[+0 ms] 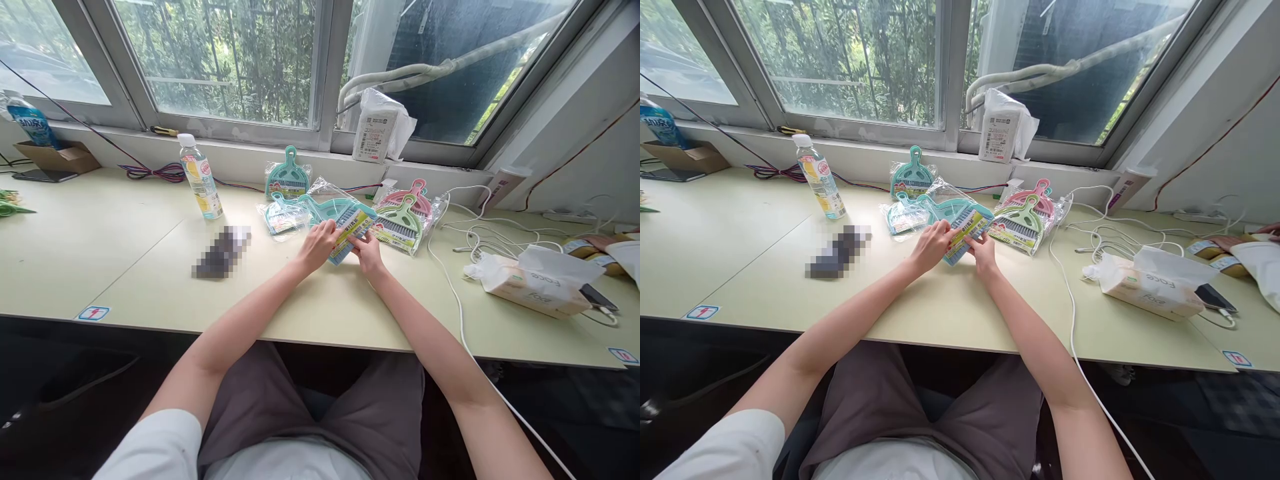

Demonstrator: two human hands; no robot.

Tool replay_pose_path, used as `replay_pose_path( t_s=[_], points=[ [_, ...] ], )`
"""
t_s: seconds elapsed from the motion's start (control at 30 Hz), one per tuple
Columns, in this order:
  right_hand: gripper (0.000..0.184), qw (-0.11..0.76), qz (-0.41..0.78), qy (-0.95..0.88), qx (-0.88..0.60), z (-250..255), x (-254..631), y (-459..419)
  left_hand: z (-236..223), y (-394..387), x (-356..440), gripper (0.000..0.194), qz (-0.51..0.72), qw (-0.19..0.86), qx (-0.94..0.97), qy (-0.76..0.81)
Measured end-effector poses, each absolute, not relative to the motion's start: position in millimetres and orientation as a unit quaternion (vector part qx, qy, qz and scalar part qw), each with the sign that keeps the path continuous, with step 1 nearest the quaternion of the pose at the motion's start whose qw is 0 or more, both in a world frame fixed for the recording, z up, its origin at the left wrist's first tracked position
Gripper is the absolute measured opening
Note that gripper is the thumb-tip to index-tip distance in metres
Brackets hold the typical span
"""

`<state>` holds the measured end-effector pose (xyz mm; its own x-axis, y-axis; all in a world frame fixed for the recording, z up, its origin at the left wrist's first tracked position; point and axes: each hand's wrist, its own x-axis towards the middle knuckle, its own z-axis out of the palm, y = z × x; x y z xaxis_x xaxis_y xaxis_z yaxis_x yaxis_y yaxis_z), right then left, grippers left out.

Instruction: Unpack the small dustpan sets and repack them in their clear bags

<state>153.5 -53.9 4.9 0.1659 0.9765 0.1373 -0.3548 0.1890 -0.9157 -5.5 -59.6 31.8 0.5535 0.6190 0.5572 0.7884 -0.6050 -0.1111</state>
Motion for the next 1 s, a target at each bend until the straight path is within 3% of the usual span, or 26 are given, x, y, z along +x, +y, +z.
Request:
replay_pose_path(
  t_s=[0.3,0.63,1.0],
  points=[
    [0.046,0.620,0.495,-0.459,-0.400,3,154,-54,26,-60,0,0.050,-0.233,0.167,-0.847,-0.448],
    [0.051,0.594,0.492,-0.498,-0.397,12,145,-65,30,-64,-2,0.049,-0.366,0.121,-0.804,-0.454],
    [0.051,0.600,0.495,-0.492,-0.391,7,148,-61,22,-59,-2,0.051,-0.379,0.108,-0.805,-0.443]
  ],
)
